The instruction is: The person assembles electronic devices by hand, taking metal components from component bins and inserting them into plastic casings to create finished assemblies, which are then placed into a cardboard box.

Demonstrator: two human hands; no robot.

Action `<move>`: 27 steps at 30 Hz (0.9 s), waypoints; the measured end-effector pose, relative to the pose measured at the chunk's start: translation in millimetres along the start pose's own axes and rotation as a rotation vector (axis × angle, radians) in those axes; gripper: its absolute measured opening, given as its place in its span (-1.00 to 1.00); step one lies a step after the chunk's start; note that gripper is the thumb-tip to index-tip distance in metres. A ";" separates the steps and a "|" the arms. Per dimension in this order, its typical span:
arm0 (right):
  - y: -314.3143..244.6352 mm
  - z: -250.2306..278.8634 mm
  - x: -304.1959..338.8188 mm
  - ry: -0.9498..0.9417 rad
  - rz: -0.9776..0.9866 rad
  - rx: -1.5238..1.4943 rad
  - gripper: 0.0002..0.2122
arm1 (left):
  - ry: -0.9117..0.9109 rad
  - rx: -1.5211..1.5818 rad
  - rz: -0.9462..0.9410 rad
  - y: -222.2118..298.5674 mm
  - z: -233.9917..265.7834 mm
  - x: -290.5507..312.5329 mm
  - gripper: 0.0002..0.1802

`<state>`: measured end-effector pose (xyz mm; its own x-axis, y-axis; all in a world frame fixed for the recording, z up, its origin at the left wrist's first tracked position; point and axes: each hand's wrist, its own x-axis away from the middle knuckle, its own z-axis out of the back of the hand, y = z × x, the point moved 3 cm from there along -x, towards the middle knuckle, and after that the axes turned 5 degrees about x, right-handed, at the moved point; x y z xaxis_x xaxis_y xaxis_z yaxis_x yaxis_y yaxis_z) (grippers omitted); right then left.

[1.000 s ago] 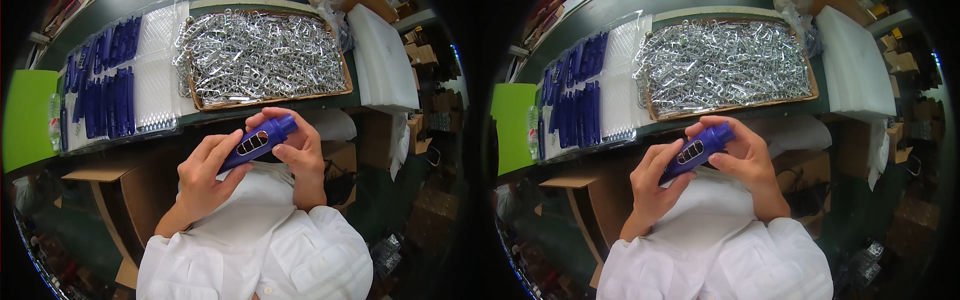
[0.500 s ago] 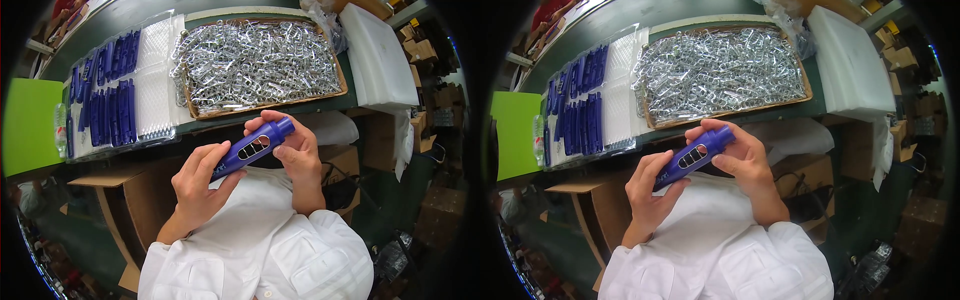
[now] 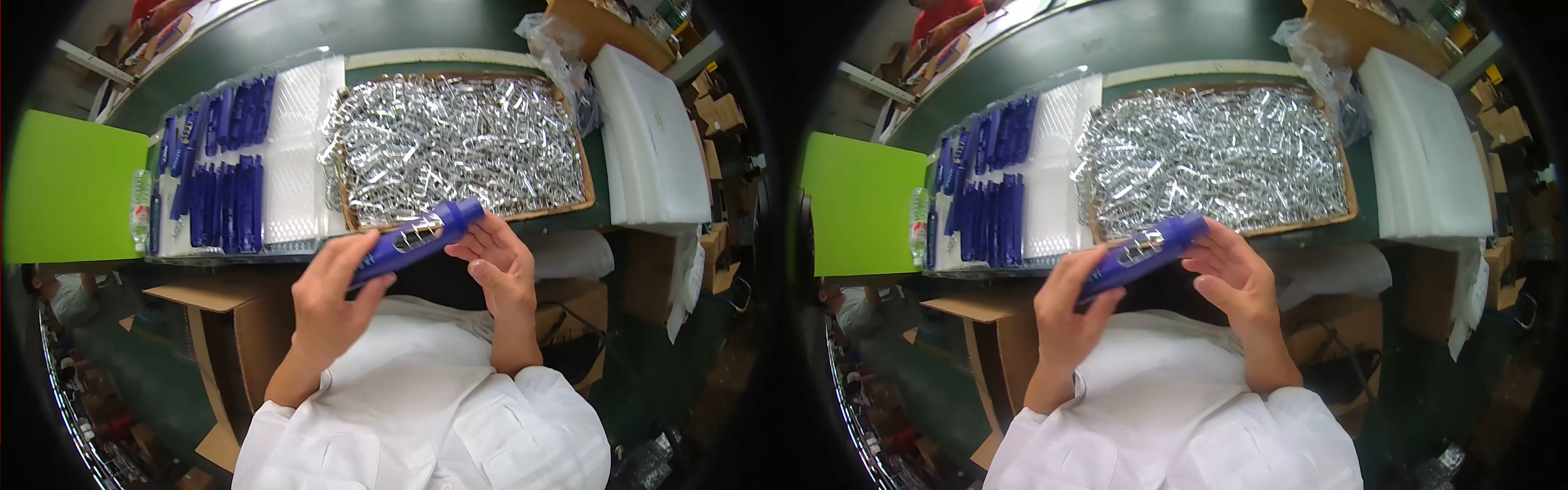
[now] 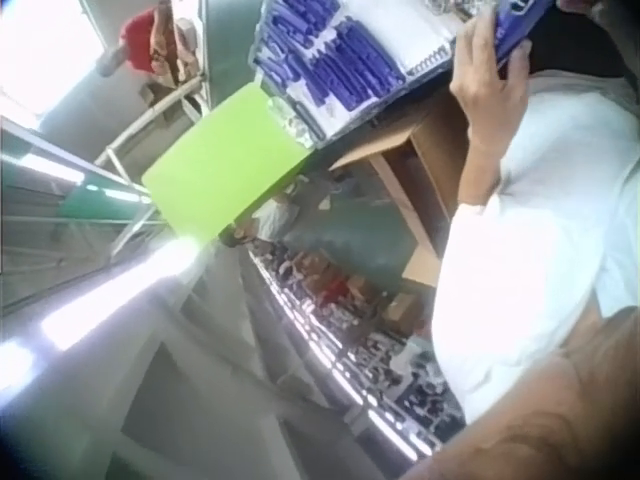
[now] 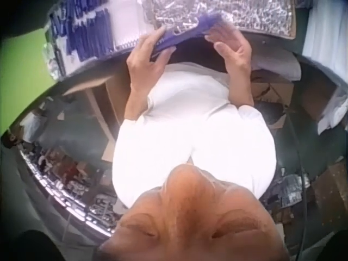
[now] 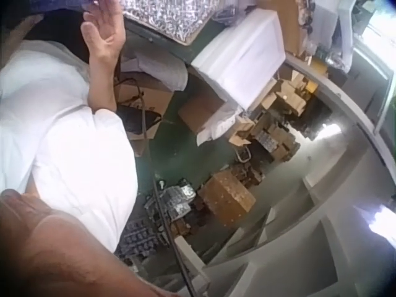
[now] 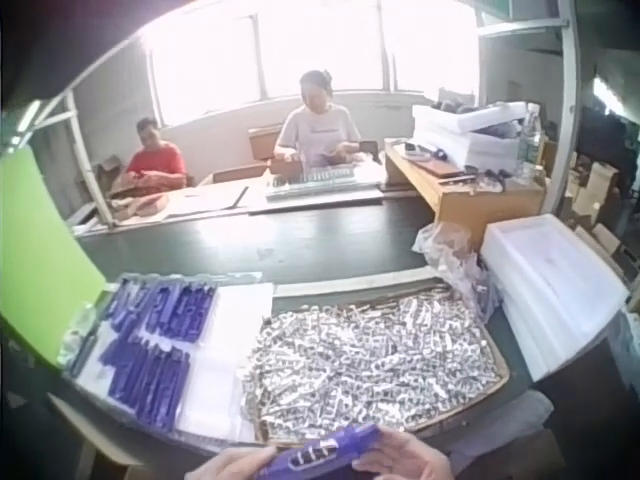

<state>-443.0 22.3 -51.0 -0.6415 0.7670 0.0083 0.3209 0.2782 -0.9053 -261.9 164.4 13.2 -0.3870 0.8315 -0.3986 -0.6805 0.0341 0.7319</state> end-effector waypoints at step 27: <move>-3.5 39.9 2.5 0.089 -0.086 0.194 -0.73 | 0.031 -0.452 -0.250 -203.9 -20.6 -326.5 -0.60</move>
<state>-473.6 0.2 -64.8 -0.5943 0.7954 0.1186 0.1225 0.2353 -0.9642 -9.6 -125.5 -17.3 -0.1916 0.8112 -0.5525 -0.9528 -0.0185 0.3032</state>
